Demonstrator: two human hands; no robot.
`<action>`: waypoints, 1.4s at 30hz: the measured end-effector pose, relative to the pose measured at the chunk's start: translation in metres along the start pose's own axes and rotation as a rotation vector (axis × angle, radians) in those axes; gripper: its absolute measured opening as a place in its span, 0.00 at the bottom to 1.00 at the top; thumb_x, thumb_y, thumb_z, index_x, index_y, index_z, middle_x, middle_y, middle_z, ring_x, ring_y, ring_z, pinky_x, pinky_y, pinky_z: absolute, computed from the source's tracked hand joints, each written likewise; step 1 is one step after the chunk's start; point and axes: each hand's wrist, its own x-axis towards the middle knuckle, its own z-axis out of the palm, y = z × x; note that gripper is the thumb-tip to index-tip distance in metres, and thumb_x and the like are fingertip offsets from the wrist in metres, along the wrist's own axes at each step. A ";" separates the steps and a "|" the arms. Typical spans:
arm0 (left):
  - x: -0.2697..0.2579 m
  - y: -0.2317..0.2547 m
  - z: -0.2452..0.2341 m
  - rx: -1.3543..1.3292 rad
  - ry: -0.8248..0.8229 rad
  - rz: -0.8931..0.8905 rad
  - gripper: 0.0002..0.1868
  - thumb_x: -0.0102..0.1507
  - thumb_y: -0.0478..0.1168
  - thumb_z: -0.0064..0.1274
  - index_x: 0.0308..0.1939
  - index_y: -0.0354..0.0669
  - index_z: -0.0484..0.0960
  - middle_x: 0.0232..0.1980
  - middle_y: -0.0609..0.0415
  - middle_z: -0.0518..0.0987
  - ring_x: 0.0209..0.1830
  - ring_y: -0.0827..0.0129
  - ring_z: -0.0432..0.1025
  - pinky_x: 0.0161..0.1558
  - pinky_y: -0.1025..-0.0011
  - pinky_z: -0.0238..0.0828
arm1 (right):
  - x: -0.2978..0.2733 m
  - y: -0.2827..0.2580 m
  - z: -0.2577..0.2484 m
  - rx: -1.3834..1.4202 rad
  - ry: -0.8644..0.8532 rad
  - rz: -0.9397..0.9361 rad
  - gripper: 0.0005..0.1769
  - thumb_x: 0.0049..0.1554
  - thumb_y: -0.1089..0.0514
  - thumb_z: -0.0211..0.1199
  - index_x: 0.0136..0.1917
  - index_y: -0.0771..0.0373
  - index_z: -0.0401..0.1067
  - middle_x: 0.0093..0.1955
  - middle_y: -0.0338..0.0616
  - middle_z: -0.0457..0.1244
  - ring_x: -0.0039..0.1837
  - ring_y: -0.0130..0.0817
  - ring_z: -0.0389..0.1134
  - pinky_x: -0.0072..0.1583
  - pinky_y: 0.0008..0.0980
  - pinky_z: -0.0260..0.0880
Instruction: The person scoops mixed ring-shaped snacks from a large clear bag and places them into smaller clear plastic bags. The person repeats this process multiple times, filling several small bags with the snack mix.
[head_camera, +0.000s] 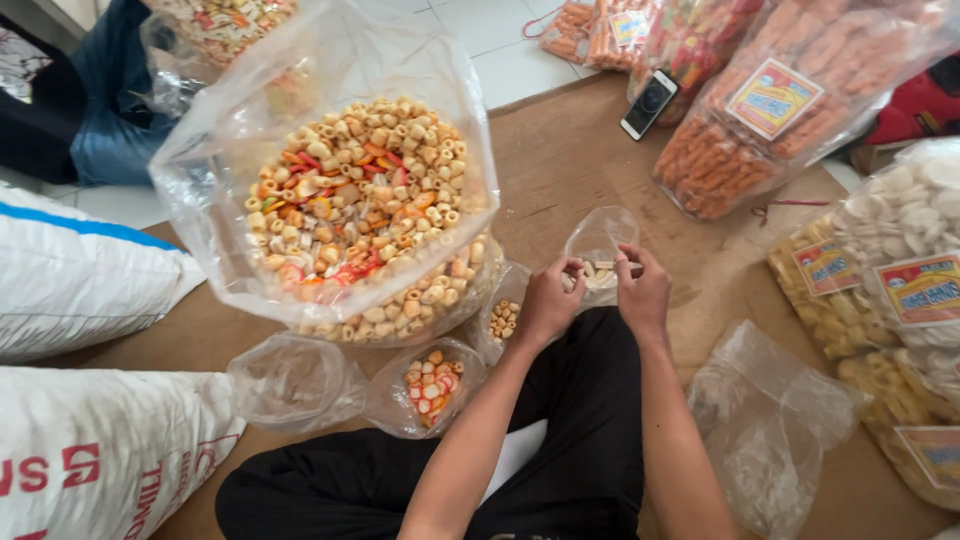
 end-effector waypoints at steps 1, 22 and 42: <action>-0.006 0.015 -0.012 0.002 0.009 -0.003 0.13 0.61 0.42 0.51 0.48 0.47 0.82 0.45 0.47 0.85 0.44 0.42 0.79 0.47 0.46 0.77 | -0.002 -0.017 -0.001 0.004 -0.007 -0.006 0.13 0.61 0.56 0.64 0.58 0.55 0.80 0.49 0.48 0.71 0.43 0.46 0.73 0.45 0.41 0.72; -0.063 0.123 -0.277 -0.039 0.561 0.372 0.08 0.66 0.34 0.53 0.48 0.40 0.81 0.39 0.45 0.83 0.23 0.65 0.77 0.23 0.72 0.71 | -0.025 -0.375 0.036 0.168 -0.406 -0.882 0.07 0.60 0.65 0.66 0.53 0.65 0.77 0.40 0.51 0.67 0.40 0.46 0.69 0.40 0.43 0.68; 0.012 0.061 -0.285 0.658 0.071 -0.190 0.10 0.62 0.33 0.50 0.41 0.37 0.88 0.41 0.36 0.84 0.47 0.33 0.80 0.48 0.40 0.77 | 0.032 -0.330 0.158 -0.626 -0.710 -0.587 0.06 0.51 0.66 0.67 0.43 0.70 0.81 0.42 0.64 0.70 0.48 0.69 0.74 0.46 0.63 0.75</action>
